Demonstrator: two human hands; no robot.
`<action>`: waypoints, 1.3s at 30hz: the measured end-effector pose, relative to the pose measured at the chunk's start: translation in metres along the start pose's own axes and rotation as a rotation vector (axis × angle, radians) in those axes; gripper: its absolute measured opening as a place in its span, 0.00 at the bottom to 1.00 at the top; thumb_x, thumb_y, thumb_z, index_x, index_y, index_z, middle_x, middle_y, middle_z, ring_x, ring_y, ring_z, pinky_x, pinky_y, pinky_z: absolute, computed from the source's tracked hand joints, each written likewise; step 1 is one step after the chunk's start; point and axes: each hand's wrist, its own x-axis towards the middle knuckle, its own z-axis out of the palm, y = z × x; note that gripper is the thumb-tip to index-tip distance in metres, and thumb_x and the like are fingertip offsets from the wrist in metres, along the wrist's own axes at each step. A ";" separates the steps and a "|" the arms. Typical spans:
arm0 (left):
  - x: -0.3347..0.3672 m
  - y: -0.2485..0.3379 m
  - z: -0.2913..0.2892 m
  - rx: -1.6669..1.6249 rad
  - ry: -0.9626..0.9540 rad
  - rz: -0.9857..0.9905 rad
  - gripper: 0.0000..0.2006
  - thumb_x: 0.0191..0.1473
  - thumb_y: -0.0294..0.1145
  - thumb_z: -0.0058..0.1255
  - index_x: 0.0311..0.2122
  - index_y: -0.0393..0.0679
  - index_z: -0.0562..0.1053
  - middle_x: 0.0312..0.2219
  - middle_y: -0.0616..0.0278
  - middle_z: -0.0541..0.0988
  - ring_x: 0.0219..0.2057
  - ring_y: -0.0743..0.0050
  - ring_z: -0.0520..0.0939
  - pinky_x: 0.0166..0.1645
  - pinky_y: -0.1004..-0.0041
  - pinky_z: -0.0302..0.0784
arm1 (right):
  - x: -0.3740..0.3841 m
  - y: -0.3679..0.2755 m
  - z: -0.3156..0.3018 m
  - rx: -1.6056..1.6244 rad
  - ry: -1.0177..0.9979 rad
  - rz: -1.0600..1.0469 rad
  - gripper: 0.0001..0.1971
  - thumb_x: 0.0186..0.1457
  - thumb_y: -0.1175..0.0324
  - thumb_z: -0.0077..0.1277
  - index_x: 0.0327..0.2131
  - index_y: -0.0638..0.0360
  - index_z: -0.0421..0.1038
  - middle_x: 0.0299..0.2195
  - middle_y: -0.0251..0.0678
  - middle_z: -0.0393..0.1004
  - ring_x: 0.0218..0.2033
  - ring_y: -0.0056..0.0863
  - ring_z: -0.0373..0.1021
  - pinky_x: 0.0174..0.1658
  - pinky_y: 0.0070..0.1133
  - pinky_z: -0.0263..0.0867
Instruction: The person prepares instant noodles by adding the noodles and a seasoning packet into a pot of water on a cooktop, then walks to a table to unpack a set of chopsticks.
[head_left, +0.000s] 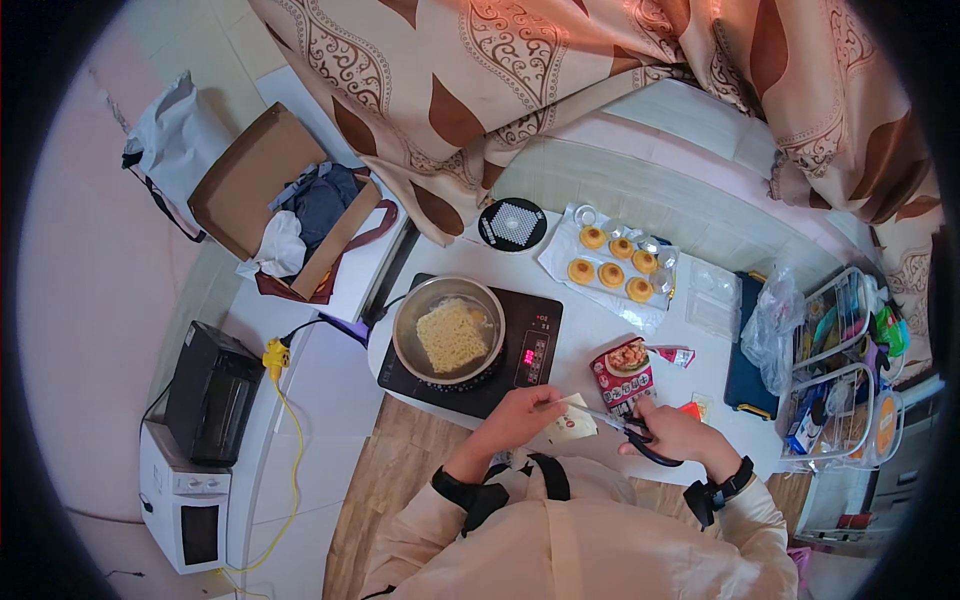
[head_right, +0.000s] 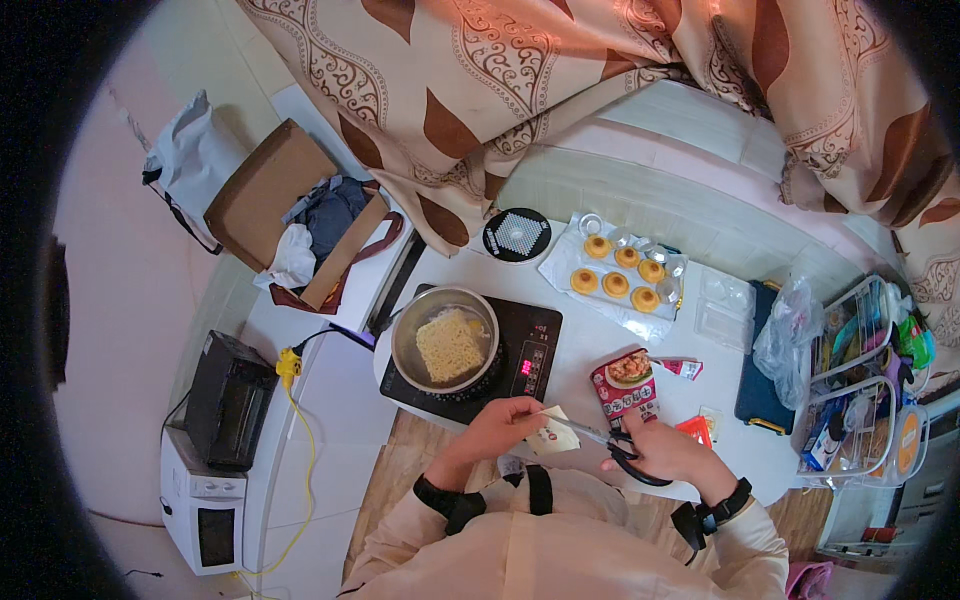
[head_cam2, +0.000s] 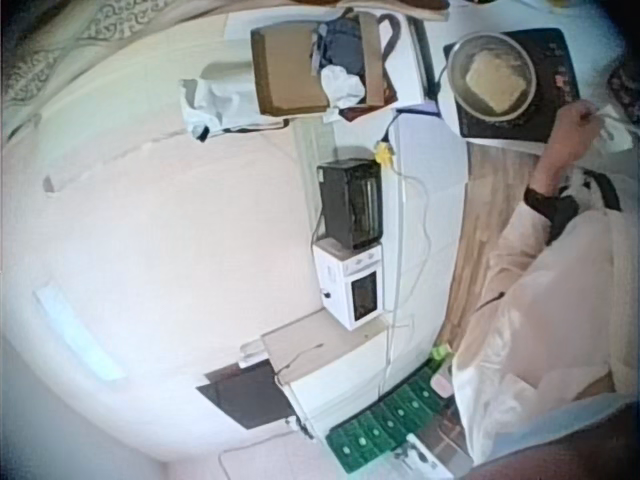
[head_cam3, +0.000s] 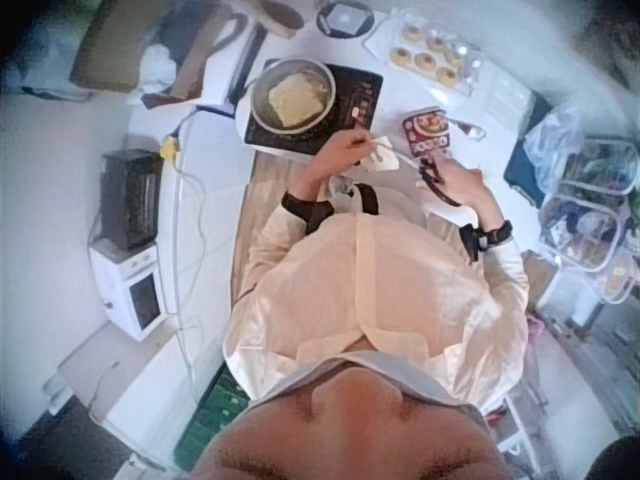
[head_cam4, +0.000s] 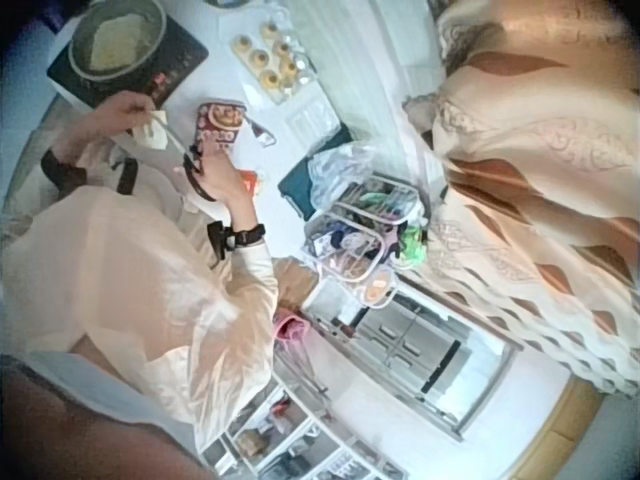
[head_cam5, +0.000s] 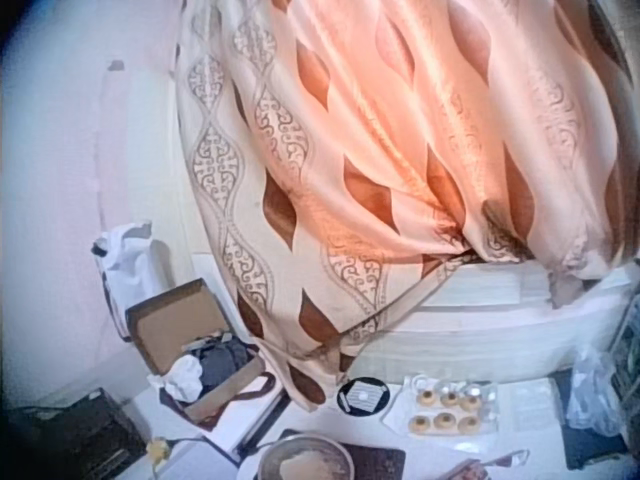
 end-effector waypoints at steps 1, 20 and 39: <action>0.001 -0.005 0.000 -0.010 -0.009 -0.001 0.08 0.50 0.32 0.46 0.30 0.37 0.70 0.21 0.67 0.73 0.25 0.87 0.68 0.31 0.81 0.67 | 0.001 0.001 0.002 -0.009 -0.026 0.029 0.31 0.42 0.44 0.52 0.36 0.63 0.54 0.20 0.46 0.68 0.23 0.43 0.68 0.26 0.30 0.61; 0.023 0.011 0.008 -0.040 -0.134 -0.035 0.07 0.48 0.31 0.51 0.28 0.36 0.73 0.19 0.73 0.70 0.22 0.91 0.64 0.26 0.84 0.61 | -0.003 -0.002 -0.018 -0.031 -0.133 0.113 0.31 0.47 0.42 0.44 0.34 0.66 0.54 0.23 0.56 0.68 0.29 0.53 0.67 0.31 0.37 0.63; 0.040 0.017 0.021 0.109 -0.336 0.015 0.10 0.46 0.33 0.52 0.28 0.35 0.73 0.18 0.66 0.73 0.22 0.89 0.67 0.27 0.82 0.64 | -0.026 0.019 0.010 -0.013 0.052 0.033 0.28 0.47 0.45 0.45 0.32 0.64 0.52 0.18 0.53 0.67 0.23 0.52 0.66 0.26 0.36 0.61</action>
